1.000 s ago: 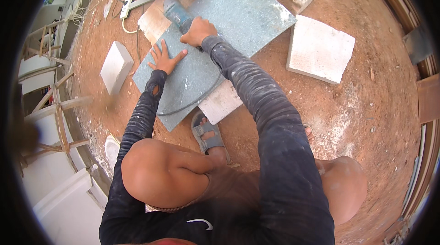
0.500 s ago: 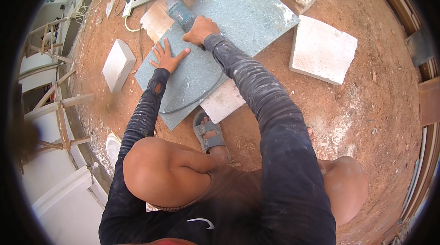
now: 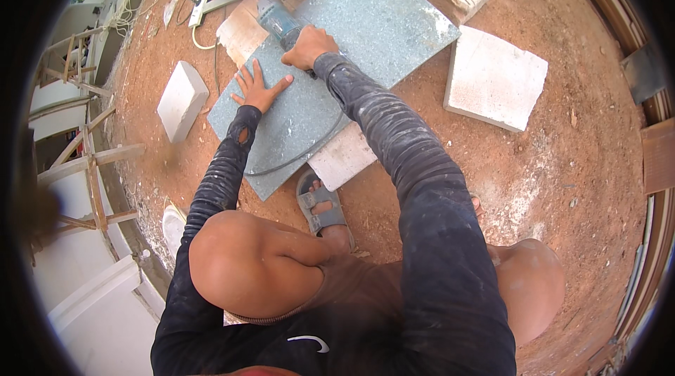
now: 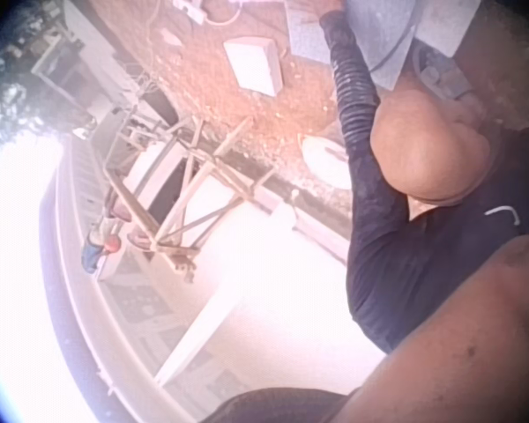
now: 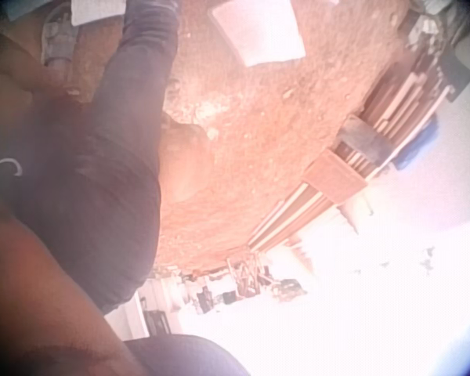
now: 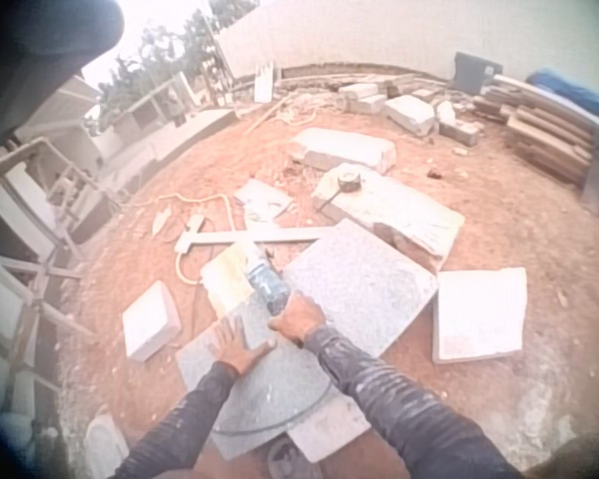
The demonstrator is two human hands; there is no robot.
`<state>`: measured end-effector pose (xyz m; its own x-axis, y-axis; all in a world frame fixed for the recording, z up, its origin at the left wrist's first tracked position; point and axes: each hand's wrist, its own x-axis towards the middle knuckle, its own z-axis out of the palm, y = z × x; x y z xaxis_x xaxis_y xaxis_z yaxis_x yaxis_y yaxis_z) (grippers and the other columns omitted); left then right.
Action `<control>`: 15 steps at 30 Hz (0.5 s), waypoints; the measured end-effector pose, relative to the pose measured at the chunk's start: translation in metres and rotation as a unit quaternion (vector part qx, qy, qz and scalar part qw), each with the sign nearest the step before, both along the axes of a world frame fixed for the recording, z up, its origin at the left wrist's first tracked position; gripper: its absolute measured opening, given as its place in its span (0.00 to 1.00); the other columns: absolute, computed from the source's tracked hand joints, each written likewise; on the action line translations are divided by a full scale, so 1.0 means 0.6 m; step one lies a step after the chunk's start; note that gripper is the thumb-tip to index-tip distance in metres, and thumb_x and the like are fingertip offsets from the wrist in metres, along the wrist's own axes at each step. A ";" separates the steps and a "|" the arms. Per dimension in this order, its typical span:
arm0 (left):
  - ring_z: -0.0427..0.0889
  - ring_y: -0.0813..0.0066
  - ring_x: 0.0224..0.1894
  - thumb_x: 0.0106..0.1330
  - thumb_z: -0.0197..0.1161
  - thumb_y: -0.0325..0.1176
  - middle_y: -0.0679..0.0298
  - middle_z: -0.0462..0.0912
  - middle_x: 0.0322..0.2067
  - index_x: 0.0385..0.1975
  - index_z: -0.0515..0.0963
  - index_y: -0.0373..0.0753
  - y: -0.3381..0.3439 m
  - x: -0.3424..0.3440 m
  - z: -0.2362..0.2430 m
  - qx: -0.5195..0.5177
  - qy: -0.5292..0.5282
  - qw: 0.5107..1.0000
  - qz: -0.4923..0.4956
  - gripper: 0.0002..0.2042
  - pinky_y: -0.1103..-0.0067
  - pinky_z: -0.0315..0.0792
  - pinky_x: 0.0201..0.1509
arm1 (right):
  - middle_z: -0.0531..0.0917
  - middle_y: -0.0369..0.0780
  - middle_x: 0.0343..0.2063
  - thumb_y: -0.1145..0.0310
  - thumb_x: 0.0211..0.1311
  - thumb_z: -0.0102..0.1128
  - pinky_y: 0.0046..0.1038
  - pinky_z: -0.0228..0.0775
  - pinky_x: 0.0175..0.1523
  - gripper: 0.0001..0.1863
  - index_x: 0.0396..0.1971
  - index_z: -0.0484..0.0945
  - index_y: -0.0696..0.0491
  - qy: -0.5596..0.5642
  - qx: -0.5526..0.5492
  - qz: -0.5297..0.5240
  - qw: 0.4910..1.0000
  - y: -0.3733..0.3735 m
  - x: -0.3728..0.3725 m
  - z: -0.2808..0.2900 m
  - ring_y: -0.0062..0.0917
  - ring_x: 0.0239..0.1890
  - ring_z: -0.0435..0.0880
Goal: The person measures a large rectangular tile with a tape measure and marks a cutting line using a metal ruler and a purple marker. They then use an angle grinder to cut the tile along the marked line.
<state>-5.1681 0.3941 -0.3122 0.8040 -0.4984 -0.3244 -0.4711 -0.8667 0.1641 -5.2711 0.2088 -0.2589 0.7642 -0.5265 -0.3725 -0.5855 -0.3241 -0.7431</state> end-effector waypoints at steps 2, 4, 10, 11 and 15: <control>0.19 0.45 0.73 0.37 0.54 0.84 0.42 0.27 0.72 0.73 0.34 0.44 0.000 0.001 0.000 0.001 0.000 1.000 0.000 0.68 0.39 0.18 0.65 | 0.81 0.53 0.48 0.54 0.39 0.73 0.33 0.74 0.57 0.36 0.47 0.78 0.63 0.001 0.000 0.001 1.000 0.000 0.000 0.000 0.42 0.51 0.81; 0.19 0.45 0.73 0.37 0.54 0.84 0.42 0.27 0.71 0.73 0.34 0.44 0.002 0.003 -0.001 0.002 0.000 1.000 0.001 0.68 0.39 0.18 0.65 | 0.81 0.53 0.48 0.54 0.39 0.73 0.33 0.74 0.57 0.36 0.47 0.78 0.63 0.003 0.003 0.011 1.000 -0.001 0.001 0.003 0.42 0.51 0.81; 0.19 0.44 0.73 0.37 0.53 0.84 0.42 0.27 0.71 0.73 0.34 0.44 0.002 0.004 -0.004 0.002 -0.005 1.000 0.000 0.68 0.39 0.18 0.65 | 0.82 0.52 0.47 0.54 0.39 0.73 0.33 0.74 0.56 0.36 0.47 0.78 0.63 0.002 0.008 0.002 1.000 0.000 0.000 0.004 0.42 0.50 0.82; 0.19 0.44 0.73 0.37 0.53 0.84 0.42 0.27 0.71 0.73 0.34 0.44 0.002 0.004 -0.004 0.002 -0.005 1.000 0.000 0.68 0.39 0.18 0.65 | 0.82 0.52 0.47 0.54 0.39 0.73 0.33 0.74 0.56 0.35 0.47 0.78 0.63 0.002 0.010 0.003 1.000 -0.001 0.000 0.005 0.41 0.50 0.82; 0.19 0.45 0.73 0.37 0.53 0.84 0.42 0.27 0.72 0.73 0.34 0.44 0.002 0.003 -0.004 0.005 -0.004 1.000 0.002 0.68 0.39 0.18 0.65 | 0.82 0.53 0.46 0.55 0.39 0.73 0.33 0.75 0.55 0.35 0.46 0.79 0.63 0.003 0.012 0.007 1.000 -0.001 -0.003 0.008 0.41 0.49 0.83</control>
<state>-5.1662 0.3952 -0.3145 0.8091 -0.4911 -0.3227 -0.4682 -0.8706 0.1509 -5.2729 0.2079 -0.2543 0.7689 -0.5074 -0.3890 -0.5856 -0.3145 -0.7471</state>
